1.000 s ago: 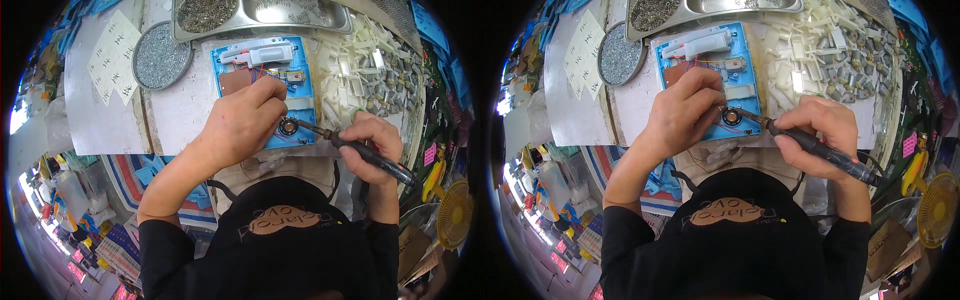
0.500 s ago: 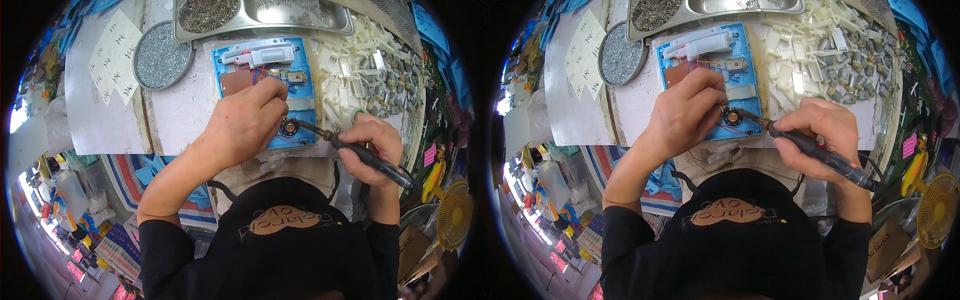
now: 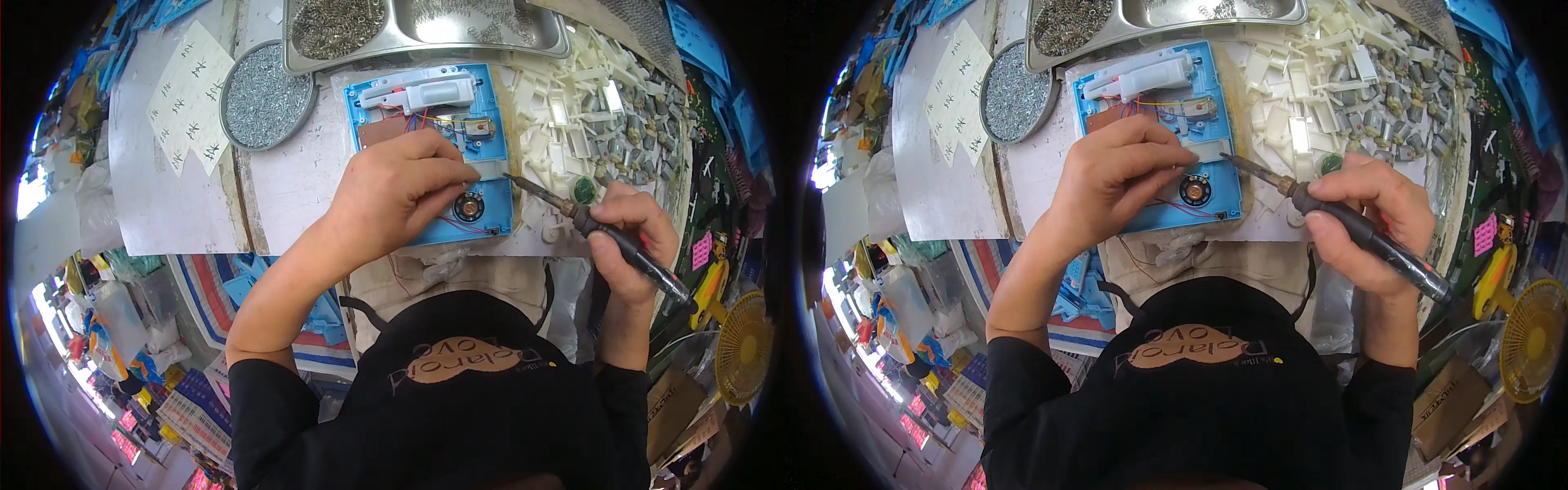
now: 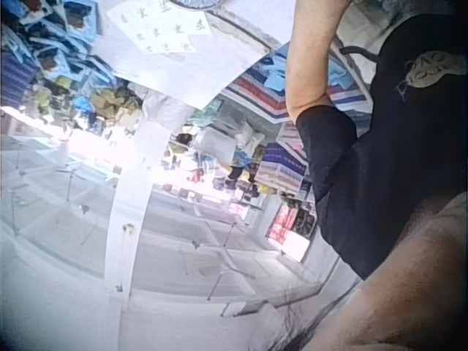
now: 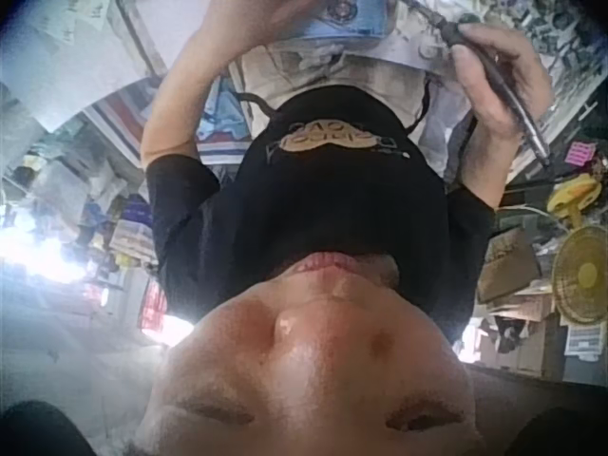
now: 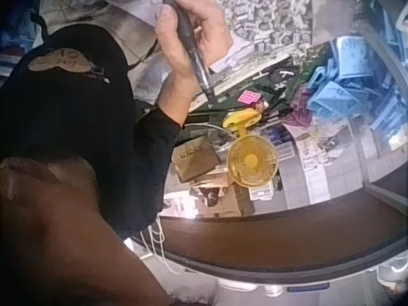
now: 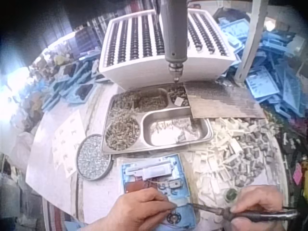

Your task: Assembling and soldering components for a light-blue plastic electronic device, possibly a toy or household gadget.

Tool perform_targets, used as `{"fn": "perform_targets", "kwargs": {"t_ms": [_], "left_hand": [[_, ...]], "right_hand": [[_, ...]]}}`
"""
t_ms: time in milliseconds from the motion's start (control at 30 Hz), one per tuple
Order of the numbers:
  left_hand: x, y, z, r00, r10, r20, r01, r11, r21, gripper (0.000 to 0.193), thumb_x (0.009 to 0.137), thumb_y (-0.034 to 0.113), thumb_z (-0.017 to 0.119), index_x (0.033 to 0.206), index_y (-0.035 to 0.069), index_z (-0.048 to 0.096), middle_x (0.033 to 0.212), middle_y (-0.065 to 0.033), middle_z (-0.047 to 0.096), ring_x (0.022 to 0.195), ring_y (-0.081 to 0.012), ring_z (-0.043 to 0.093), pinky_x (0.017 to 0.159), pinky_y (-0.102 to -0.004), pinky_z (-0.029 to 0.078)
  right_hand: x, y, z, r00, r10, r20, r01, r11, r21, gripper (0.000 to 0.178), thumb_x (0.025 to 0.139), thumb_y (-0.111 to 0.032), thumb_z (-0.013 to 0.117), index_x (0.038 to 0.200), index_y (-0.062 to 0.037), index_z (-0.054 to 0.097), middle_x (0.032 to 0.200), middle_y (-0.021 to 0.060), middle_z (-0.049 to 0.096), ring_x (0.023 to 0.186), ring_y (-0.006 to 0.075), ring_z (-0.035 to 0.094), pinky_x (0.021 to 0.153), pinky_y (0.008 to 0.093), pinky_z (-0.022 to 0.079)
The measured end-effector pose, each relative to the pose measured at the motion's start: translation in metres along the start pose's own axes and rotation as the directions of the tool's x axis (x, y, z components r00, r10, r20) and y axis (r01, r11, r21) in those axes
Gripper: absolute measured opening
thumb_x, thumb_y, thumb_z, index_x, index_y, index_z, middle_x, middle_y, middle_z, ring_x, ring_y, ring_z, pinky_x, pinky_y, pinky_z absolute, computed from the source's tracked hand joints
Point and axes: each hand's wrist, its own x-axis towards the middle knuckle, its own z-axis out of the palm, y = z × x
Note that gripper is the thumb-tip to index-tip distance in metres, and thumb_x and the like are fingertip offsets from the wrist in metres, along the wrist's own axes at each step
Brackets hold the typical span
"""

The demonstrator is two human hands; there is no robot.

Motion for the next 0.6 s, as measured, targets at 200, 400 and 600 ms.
{"fn": "perform_targets", "kwargs": {"t_ms": [200,400,600], "left_hand": [[0.002,0.009,0.012,0.986,-0.113,-0.120,0.114,0.994,-0.003,0.018,0.080,-0.002,0.078,0.097,0.004,0.074,0.082,-0.0082,0.069,0.079,-0.0255,0.069,0.068,-0.0319,0.055],[-0.003,-0.002,0.011,0.994,0.096,-0.049,-0.092,0.993,0.080,0.021,0.074,0.000,0.080,0.092,0.005,0.072,0.094,-0.0080,0.068,0.083,-0.0252,0.069,0.068,-0.0342,0.056],[-0.006,0.005,0.012,0.998,0.065,-0.003,-0.063,0.984,0.166,0.016,0.075,0.005,0.076,0.090,0.008,0.069,0.104,-0.0054,0.063,0.087,-0.0244,0.068,0.069,-0.0365,0.055]], "right_hand": [[-0.001,0.001,-0.004,0.999,0.034,-0.025,-0.035,0.999,-0.025,0.023,0.079,-0.004,0.076,0.098,0.0034,0.067,0.070,0.0022,0.054,0.061,0.0087,0.042,0.056,0.0258,0.028],[-0.002,0.003,-0.005,0.999,0.023,-0.042,-0.023,1.000,-0.002,0.023,0.079,-0.005,0.076,0.098,0.0037,0.067,0.070,0.0021,0.054,0.061,0.0086,0.042,0.056,0.0258,0.027],[-0.002,0.000,0.000,1.000,0.013,-0.009,-0.013,1.000,-0.003,0.025,0.077,-0.006,0.079,0.098,0.0032,0.068,0.070,0.0025,0.055,0.060,0.0102,0.043,0.055,0.0269,0.029]]}}
